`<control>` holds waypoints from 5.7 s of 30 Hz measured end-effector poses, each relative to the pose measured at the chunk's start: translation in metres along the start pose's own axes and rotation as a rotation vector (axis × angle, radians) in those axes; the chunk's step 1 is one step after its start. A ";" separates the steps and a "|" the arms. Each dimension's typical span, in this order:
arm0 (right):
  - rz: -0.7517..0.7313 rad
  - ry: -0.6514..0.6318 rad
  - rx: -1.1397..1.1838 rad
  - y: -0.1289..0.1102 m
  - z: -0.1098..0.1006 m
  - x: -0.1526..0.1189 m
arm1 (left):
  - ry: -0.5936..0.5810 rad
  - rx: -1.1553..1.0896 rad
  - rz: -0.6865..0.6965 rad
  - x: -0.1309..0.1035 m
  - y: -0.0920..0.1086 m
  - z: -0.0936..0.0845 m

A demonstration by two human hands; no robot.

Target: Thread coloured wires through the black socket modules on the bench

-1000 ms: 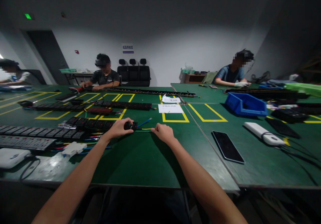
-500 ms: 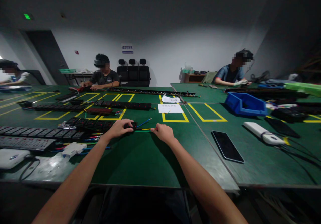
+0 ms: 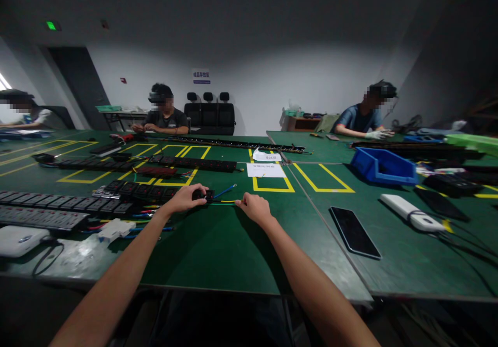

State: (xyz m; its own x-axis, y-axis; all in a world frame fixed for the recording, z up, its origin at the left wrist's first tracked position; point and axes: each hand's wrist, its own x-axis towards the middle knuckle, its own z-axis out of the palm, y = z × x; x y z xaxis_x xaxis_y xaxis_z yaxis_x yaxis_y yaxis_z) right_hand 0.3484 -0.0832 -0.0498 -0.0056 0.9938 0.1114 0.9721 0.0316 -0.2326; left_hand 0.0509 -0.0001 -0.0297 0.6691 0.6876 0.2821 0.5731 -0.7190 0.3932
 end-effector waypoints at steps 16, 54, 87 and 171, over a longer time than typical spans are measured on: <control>0.018 -0.005 0.008 0.001 0.003 0.002 | 0.021 0.133 0.000 0.002 0.004 0.007; 0.016 0.002 -0.001 0.002 0.005 0.002 | 0.035 0.155 -0.138 0.006 0.019 0.008; 0.013 -0.006 -0.009 0.001 0.005 0.001 | 0.048 0.222 -0.092 0.001 0.023 0.010; 0.119 0.051 0.155 0.013 0.008 0.004 | 0.052 0.299 -0.022 -0.002 0.015 0.012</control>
State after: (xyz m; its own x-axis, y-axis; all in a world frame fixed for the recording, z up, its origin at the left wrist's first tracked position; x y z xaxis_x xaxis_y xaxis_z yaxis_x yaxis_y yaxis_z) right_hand 0.3595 -0.0776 -0.0601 0.1226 0.9850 0.1218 0.9173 -0.0656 -0.3927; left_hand 0.0639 -0.0135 -0.0348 0.6343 0.7022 0.3235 0.7062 -0.6965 0.1273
